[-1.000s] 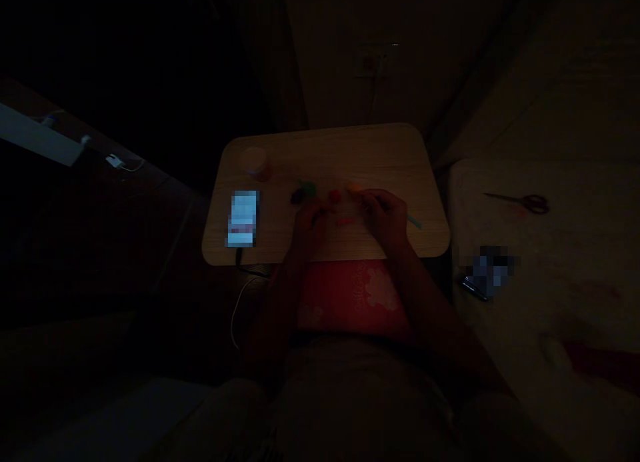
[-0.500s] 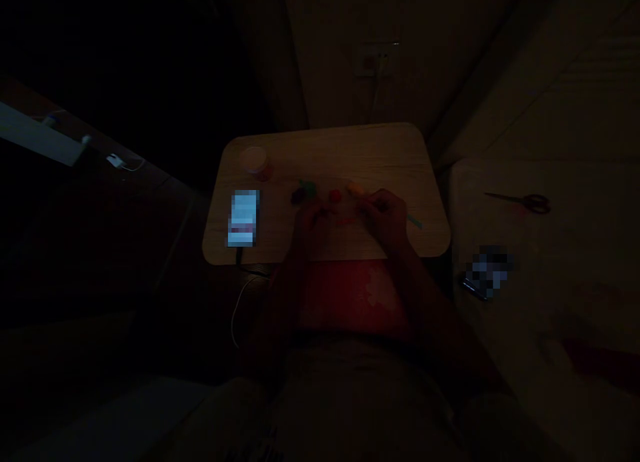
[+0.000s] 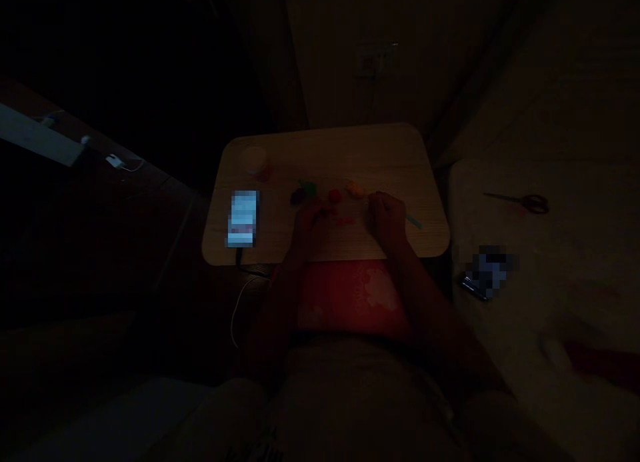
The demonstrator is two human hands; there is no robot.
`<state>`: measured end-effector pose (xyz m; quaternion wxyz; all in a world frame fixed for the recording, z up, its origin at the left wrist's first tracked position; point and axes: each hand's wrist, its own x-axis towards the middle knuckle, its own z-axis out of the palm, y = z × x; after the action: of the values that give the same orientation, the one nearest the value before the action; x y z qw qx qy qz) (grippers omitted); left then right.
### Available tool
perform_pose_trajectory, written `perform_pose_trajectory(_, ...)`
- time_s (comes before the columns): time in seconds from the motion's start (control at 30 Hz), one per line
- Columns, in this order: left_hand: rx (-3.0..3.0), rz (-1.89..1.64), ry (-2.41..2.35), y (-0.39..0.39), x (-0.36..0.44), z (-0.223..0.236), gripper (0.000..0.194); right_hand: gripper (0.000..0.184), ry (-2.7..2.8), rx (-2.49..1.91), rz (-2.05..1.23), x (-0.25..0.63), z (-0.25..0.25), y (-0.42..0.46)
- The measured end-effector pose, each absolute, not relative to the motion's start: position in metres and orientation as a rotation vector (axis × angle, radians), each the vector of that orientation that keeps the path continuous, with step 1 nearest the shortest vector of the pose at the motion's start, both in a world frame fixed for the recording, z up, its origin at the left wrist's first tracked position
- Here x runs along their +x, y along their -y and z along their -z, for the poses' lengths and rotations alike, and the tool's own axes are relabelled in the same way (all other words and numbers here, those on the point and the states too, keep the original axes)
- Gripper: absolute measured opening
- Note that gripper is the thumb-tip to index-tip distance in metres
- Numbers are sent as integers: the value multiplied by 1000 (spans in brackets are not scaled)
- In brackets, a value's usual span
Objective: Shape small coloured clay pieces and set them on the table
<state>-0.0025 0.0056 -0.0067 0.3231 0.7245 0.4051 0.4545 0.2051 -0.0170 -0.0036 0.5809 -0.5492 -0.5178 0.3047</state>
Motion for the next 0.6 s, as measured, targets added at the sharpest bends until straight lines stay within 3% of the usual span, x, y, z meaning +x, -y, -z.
perform_pose_trajectory(0.33,1890,-1195,-1006,-4,-3,6,23,28,1162,-1223,-758,202,9,12)
perform_pose_trajectory(0.6,1843,-1117,-1022,0,-3,3,27,19,1183,-1206,-754,203,9,14)
